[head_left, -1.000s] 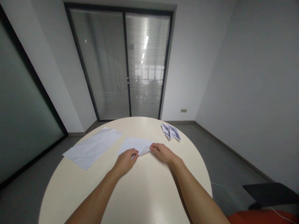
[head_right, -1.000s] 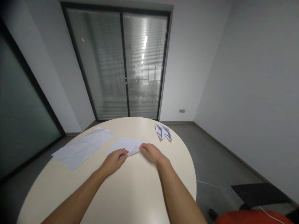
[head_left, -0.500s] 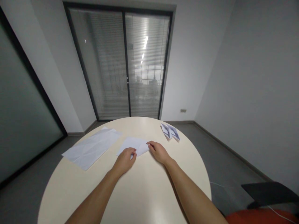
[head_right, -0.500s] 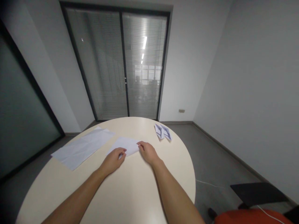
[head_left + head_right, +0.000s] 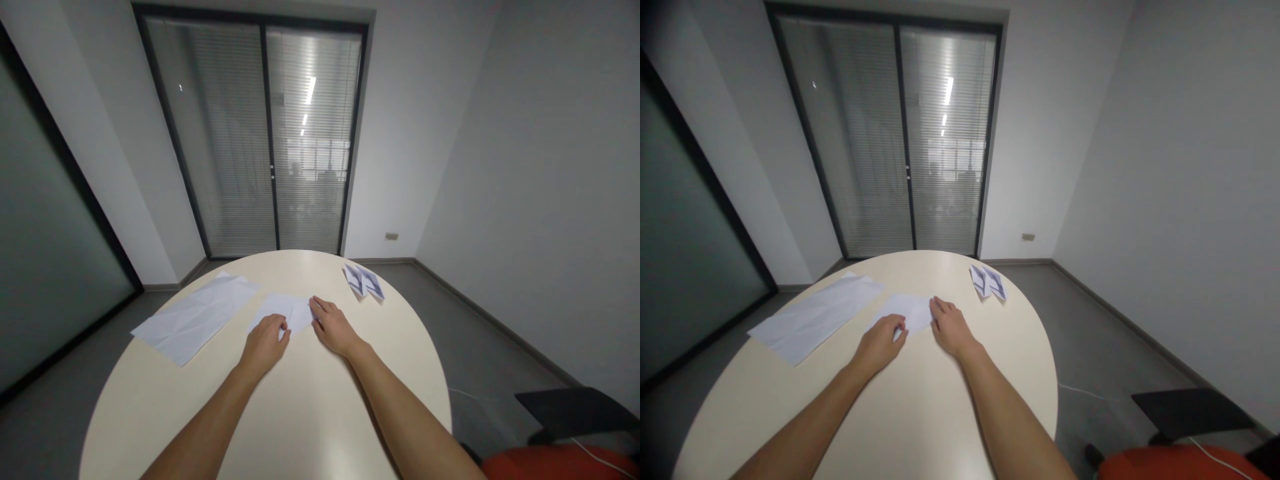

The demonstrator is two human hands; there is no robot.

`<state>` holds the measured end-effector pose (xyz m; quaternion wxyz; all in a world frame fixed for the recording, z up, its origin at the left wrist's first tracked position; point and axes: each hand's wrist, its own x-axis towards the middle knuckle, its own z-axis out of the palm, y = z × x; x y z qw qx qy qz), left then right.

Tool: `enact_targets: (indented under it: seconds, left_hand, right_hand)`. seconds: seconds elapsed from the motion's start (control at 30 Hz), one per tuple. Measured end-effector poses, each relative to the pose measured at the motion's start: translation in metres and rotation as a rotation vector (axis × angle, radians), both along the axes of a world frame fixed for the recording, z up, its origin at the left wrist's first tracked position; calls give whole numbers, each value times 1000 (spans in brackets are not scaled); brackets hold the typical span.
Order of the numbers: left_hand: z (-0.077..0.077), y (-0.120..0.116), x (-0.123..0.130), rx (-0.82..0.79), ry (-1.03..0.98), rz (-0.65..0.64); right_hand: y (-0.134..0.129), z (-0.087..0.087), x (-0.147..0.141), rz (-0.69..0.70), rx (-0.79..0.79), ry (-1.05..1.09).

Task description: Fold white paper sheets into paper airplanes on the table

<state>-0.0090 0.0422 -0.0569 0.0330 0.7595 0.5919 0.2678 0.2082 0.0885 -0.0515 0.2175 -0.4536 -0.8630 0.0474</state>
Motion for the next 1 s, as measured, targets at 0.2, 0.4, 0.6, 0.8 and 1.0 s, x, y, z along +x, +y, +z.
enact_targets:
  seconds: [0.2,0.4,0.6,0.8,1.0]
  left_hand:
    - [-4,5,1,31,42,14]
    - [-7,9,0,32,151,71]
    - [2,3,0,-28,168,30]
    - [21,-9,8,-56,178,-102]
    - [24,-14,16,-52,128,-97]
  right_hand:
    - [-13,5,-11,179,-72,-74]
    - [-22,10,-16,242,-263,-116]
    - [-20,13,-11,110,-317,-115]
    - [-16,9,-6,-13,-318,-101]
    - [-14,13,-1,74,-324,-96]
